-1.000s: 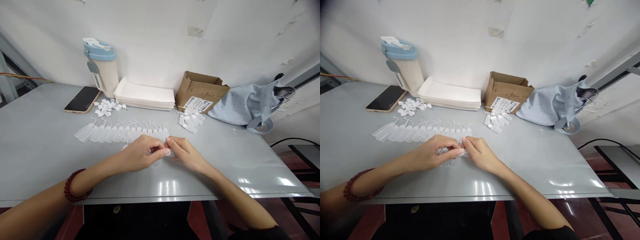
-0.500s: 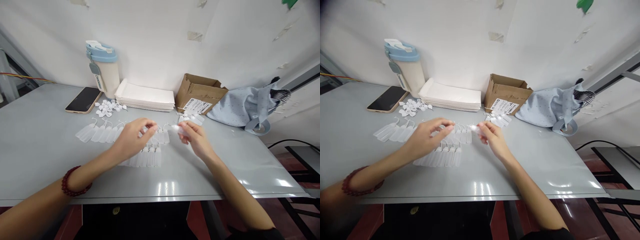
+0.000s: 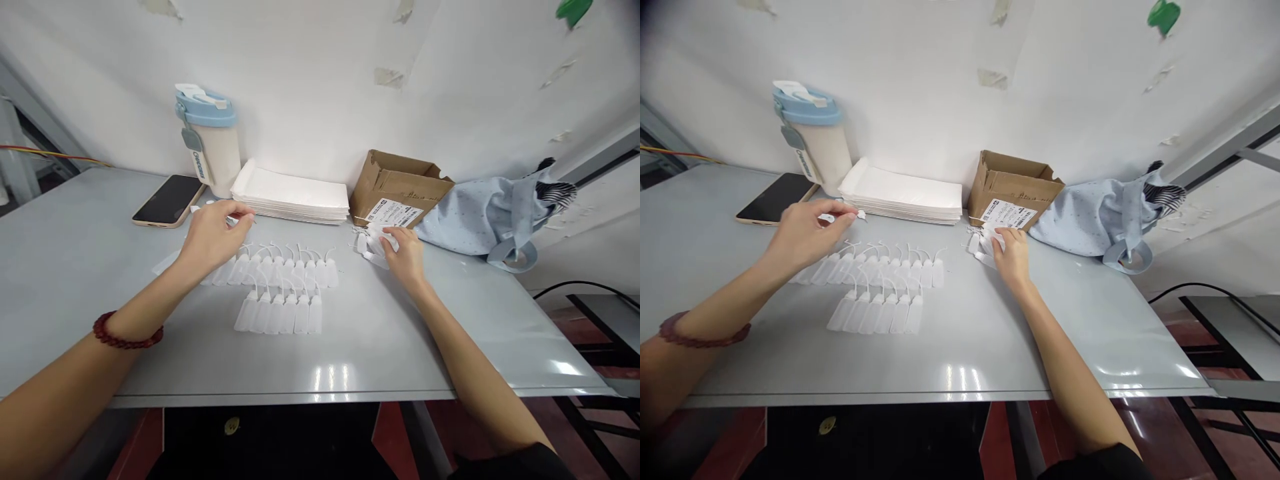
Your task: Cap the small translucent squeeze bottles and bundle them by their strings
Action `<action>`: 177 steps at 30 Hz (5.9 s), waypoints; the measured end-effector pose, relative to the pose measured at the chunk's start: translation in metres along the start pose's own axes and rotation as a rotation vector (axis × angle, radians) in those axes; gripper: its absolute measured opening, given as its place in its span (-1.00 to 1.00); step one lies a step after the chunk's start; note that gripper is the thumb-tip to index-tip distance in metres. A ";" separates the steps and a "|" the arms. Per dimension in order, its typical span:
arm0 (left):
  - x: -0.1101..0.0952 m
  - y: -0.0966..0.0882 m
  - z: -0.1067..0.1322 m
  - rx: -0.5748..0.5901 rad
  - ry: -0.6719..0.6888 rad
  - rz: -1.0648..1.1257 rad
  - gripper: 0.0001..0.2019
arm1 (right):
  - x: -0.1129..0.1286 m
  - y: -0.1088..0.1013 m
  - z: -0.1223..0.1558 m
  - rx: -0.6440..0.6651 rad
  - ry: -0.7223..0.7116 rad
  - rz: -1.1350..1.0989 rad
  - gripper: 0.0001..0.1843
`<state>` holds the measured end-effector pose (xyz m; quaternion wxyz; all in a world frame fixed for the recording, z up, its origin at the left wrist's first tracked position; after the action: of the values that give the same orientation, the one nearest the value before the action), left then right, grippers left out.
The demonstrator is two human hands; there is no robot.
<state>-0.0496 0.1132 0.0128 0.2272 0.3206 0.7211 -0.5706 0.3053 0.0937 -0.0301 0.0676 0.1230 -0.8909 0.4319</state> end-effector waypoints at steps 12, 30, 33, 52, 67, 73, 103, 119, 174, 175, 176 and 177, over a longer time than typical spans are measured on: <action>0.038 0.000 -0.029 0.004 0.226 -0.401 -0.60 | 0.040 -0.019 0.005 -0.005 -0.113 -0.121 -0.79; 0.043 0.039 -0.042 0.272 0.537 -0.674 -0.59 | 0.111 -0.003 0.034 0.532 -0.320 -0.425 -0.58; 0.043 0.038 -0.041 0.263 0.513 -0.686 -0.61 | 0.109 -0.003 0.035 0.577 -0.331 -0.408 -0.51; 0.040 0.038 -0.035 0.257 0.404 -0.680 -0.69 | 0.102 0.014 0.039 0.686 -0.248 -0.341 -0.33; -0.024 0.015 0.004 0.073 0.201 0.130 -0.67 | 0.092 -0.011 0.026 0.401 -0.043 -0.500 -0.39; -0.030 0.037 0.025 0.314 -0.043 0.506 -0.62 | 0.104 -0.012 0.033 0.511 0.146 -0.825 -0.39; -0.055 0.075 0.058 0.739 0.006 0.787 -0.79 | 0.143 -0.009 0.061 1.048 0.536 -1.416 -0.67; -0.064 0.068 0.063 0.675 0.254 0.621 -0.84 | 0.143 -0.001 0.072 1.115 0.646 -1.409 -0.55; -0.060 0.059 0.059 0.575 0.108 0.704 -0.82 | 0.143 -0.006 0.071 1.118 0.640 -1.369 -0.54; -0.060 0.059 0.058 0.560 0.115 0.691 -0.81 | 0.143 -0.006 0.070 1.103 0.619 -1.360 -0.54; -0.059 0.058 0.057 0.549 0.113 0.683 -0.81 | 0.142 -0.007 0.068 1.055 0.571 -1.331 -0.55; -0.059 0.058 0.057 0.544 0.104 0.682 -0.80 | 0.141 -0.008 0.065 0.983 0.500 -1.273 -0.56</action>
<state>0.0308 0.0547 0.0000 0.2735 0.6166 0.4081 -0.6152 0.1714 0.0152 -0.0324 0.4322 0.5181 -0.3210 0.6647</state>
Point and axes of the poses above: each hand's wrist, its own z-axis away from the middle knuckle, its own y-axis out of the palm, x = y × z, the point moved 6 cm from there along -z, towards the middle knuckle, and after that the axes turned 4 degrees about z, right-handed, at the moved point
